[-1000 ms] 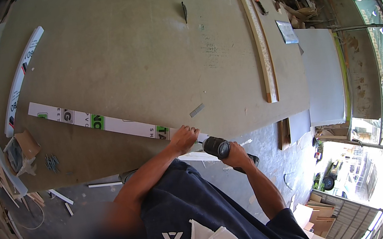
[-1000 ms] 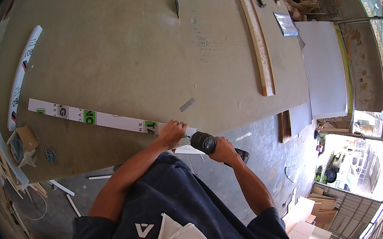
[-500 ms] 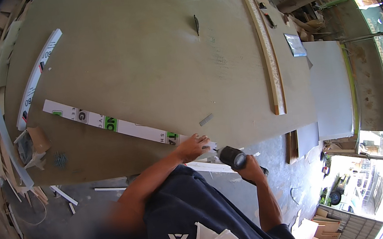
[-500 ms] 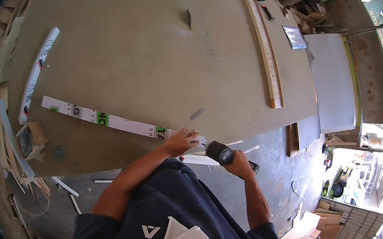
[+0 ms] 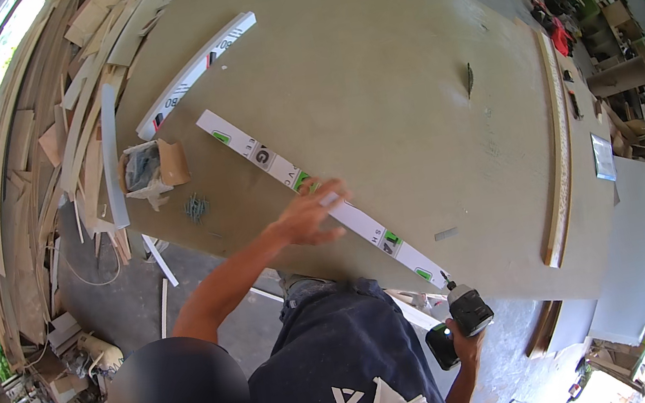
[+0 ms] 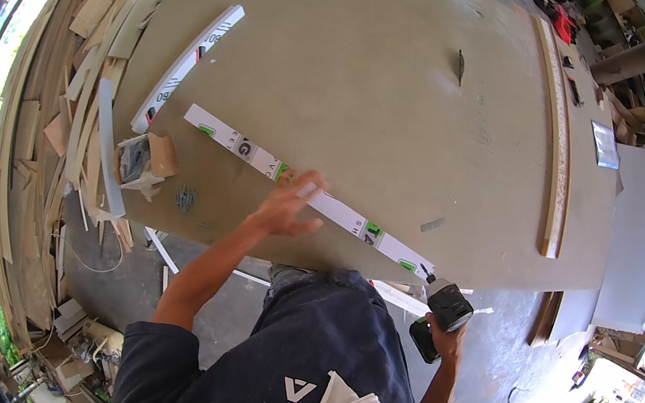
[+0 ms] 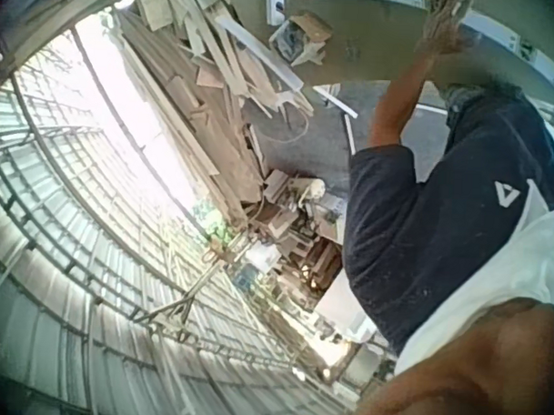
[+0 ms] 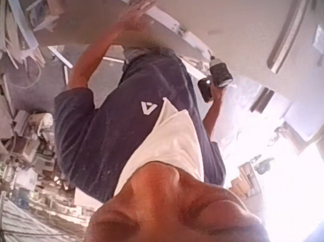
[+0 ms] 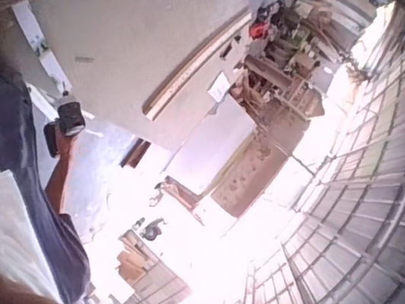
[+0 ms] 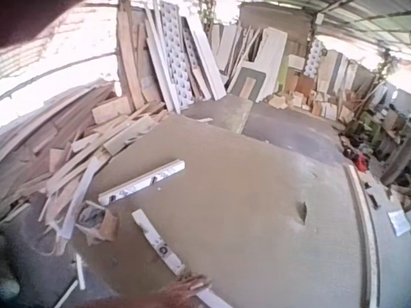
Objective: The person walks to a workbench in a cluttered workshop and uses a cordless drill to drive screws into a long white plastic strip, securing it to a large flat board. The person repeatedly picks up screws and aligns the strip before drilling.
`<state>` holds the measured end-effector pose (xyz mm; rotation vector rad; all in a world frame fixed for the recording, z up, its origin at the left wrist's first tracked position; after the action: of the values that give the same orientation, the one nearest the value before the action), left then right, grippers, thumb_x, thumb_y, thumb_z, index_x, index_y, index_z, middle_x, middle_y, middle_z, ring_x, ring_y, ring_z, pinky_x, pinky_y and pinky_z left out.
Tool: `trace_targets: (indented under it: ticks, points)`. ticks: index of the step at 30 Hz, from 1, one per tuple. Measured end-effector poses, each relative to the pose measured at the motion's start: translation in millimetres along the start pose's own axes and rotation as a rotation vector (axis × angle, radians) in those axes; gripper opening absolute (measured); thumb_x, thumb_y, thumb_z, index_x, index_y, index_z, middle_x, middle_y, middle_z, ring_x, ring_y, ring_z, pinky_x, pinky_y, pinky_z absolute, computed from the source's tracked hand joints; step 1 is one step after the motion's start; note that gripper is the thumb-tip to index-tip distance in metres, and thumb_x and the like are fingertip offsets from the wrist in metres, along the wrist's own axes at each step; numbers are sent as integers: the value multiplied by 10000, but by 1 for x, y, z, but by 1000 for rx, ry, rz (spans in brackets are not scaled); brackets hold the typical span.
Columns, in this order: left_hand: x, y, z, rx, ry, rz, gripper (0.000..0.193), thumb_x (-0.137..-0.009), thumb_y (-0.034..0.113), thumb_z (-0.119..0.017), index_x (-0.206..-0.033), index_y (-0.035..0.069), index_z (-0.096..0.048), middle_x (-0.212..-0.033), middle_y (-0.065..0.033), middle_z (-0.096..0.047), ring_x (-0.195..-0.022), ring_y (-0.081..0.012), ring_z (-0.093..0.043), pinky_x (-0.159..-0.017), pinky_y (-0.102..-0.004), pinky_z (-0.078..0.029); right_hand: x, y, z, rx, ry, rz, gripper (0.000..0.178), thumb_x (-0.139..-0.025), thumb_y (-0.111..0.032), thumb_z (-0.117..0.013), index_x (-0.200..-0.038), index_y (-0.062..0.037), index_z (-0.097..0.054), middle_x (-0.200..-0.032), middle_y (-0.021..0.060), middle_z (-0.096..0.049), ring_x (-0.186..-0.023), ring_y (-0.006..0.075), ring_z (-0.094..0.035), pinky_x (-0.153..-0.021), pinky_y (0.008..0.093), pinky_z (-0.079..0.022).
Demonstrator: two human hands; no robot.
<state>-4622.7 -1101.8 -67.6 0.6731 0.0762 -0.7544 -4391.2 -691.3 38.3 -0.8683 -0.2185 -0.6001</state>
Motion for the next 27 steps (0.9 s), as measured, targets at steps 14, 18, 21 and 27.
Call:
trace_targets:
  ticks: [14, 18, 21, 27]
  points:
    - [239, -49, 46, -157, 290, 695, 211, -841, -48, -602, -1041, 5, -645, -1046, -166, -616, -1052, -403, -569, -929, -478, -466, 2, -93, -57, 55, -305, 359, 329, -677, -56, -826, -991, -21, -734, -907, 106, -754, -795, 186, -718, -730, 327, -553]
    - [229, -50, 35, -201, 287, 742, 143, -863, -28, -619, -1000, 4, -646, -1037, -167, -628, -1013, -397, -580, -902, -478, -476, 4, -85, -65, -20, -441, 392, 488, -682, -82, -820, -1152, -17, -702, -1054, 160, -741, -896, 272, -722, -796, 377, -554]
    - [193, -28, 26, -192, 348, 720, 67, -908, 11, -640, -970, 8, -663, -1022, -152, -659, -984, -323, -623, -873, -425, -505, 8, -98, -72, 24, -393, 560, 563, -639, -106, -822, -1177, -14, -686, -1012, 191, -731, -860, 361, -705, -770, 417, -550]
    - [55, 69, 2, 919, -51, 719, 189, -941, 48, -653, -1113, 10, -722, -995, -69, -697, -963, -155, -640, -905, -300, -496, 26, -117, -71, 95, -314, 524, 589, -587, -127, -812, -1152, -21, -684, -897, 203, -718, -805, 414, -685, -726, 446, -537]
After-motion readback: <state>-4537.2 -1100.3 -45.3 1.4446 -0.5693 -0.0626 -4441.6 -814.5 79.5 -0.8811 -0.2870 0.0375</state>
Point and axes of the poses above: each hand's wrist, its own x-axis away from the middle knuckle, its own z-axis out of the back of the hand, y = z × x, the point moved 2 cm from there along -x, towards the middle knuckle
